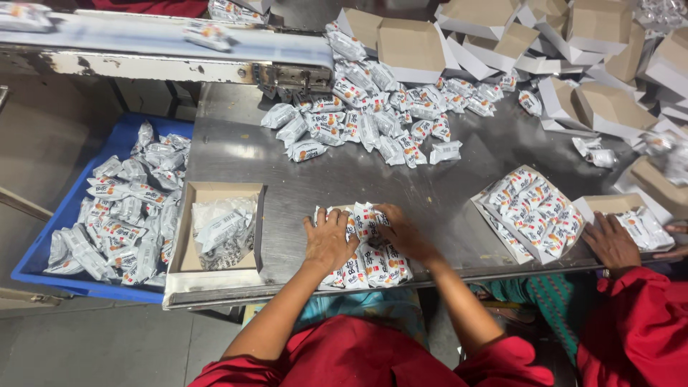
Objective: The person packs individually wrapped snack bars into small cardboard boxes on a factory assembly line. They pick up bars from a pile on a metal table, arrange them neatly inside the boxes, and pass the filled boxes down the line.
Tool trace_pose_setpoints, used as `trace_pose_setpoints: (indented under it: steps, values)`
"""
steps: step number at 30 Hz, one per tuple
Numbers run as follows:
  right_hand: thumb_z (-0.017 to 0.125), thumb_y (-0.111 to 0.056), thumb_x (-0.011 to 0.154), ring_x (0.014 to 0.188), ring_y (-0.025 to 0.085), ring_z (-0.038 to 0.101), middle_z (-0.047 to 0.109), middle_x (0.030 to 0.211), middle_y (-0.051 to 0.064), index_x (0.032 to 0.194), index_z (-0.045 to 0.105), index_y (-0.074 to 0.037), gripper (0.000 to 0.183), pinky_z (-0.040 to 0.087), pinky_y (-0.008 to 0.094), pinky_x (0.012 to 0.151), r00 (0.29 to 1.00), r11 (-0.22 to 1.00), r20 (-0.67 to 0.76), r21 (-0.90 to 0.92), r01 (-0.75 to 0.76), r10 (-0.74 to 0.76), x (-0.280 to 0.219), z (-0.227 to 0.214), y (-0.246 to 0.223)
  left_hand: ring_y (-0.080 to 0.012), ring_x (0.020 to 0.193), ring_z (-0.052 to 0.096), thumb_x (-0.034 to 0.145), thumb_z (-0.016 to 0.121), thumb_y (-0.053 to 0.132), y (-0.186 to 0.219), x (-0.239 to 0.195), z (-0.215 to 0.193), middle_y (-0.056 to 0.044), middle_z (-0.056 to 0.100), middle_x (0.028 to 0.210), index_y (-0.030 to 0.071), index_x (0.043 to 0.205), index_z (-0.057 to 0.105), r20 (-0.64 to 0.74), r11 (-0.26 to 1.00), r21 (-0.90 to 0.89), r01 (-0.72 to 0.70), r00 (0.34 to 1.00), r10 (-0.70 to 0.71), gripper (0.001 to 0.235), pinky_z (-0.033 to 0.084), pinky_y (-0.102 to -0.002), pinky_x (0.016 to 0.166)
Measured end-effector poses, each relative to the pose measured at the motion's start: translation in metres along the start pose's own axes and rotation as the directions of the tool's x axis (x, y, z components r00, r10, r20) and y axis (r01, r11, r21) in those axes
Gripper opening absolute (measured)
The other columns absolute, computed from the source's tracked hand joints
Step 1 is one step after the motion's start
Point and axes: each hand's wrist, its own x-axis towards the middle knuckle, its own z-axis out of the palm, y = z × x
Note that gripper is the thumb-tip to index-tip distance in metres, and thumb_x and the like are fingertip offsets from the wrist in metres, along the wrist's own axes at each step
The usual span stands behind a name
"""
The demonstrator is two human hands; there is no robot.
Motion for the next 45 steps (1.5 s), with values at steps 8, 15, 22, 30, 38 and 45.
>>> trace_pose_setpoints:
  steps: [8,15,22,30,38,45]
  values:
    - [0.052,-0.043,0.100,0.129,0.018,0.054,0.066,0.125,0.002,0.128,0.061,-0.013,0.042,0.023,0.059,0.115,0.958,0.889,-0.207,-0.374,-0.264,0.197,0.019,0.043,-0.071,-0.0337,0.138,0.033,0.088,0.058,0.045,0.004,0.000,-0.004,-0.012,0.049,0.142,0.006,0.145,0.047,0.006,1.000,0.001,0.026,1.000,-0.026,0.070,0.017,-0.070,0.111]
    - [0.049,-0.046,0.102,0.134,0.021,0.049,0.060,0.134,0.004,0.134,0.055,-0.013,0.047,0.019,0.063,0.116,0.956,0.844,-0.105,-0.449,-0.292,0.275,0.022,0.047,-0.063,-0.0414,0.147,0.024,0.081,0.065,0.054,-0.014,0.002,0.007,-0.012,0.043,0.152,0.015,0.157,0.040,0.018,0.986,-0.158,-0.057,0.998,0.061,0.090,0.018,-0.069,0.117]
    - [0.079,-0.058,0.070,0.156,0.035,-0.003,0.008,0.168,0.017,0.161,0.019,-0.021,0.116,-0.004,0.060,0.120,0.839,0.987,0.526,-0.142,-0.072,0.137,0.015,-0.013,-0.021,-0.0391,0.158,-0.006,0.047,0.083,0.076,-0.033,-0.012,-0.019,-0.012,0.011,0.171,0.014,0.163,0.015,0.410,0.983,-0.148,-0.111,0.898,0.163,0.148,0.003,-0.079,0.114]
    - [0.091,-0.061,0.055,0.157,0.040,-0.012,-0.005,0.170,0.022,0.163,0.015,-0.032,0.134,-0.006,0.059,0.122,0.791,0.970,0.590,-0.244,-0.018,0.163,0.009,-0.019,-0.045,-0.0463,0.155,-0.008,0.057,0.083,0.064,-0.011,-0.019,-0.034,-0.019,0.009,0.169,0.008,0.164,0.010,0.408,0.989,0.017,-0.147,0.904,0.127,0.141,0.004,-0.078,0.115]
    - [0.080,-0.051,0.077,0.157,0.038,0.017,0.027,0.167,0.025,0.158,0.035,-0.016,0.099,0.025,0.054,0.122,0.953,0.967,0.300,0.252,-0.034,-0.044,-0.008,-0.014,-0.007,-0.0436,0.157,-0.011,0.052,0.088,0.058,-0.025,-0.011,-0.017,-0.016,0.008,0.171,0.012,0.162,0.013,0.364,0.976,-0.190,-0.108,0.915,0.172,0.141,0.012,-0.071,0.117]
    - [0.048,-0.045,0.108,0.130,0.039,0.056,0.060,0.136,0.024,0.142,0.054,-0.006,0.052,0.045,0.048,0.109,0.688,0.669,-0.165,0.471,-0.575,0.707,-0.055,0.062,0.067,-0.0390,0.153,0.028,0.084,0.076,0.046,-0.036,-0.026,0.039,-0.027,0.021,0.165,0.001,0.159,0.018,-0.246,0.403,-0.906,-0.130,0.936,-0.252,0.105,0.028,-0.046,0.124]
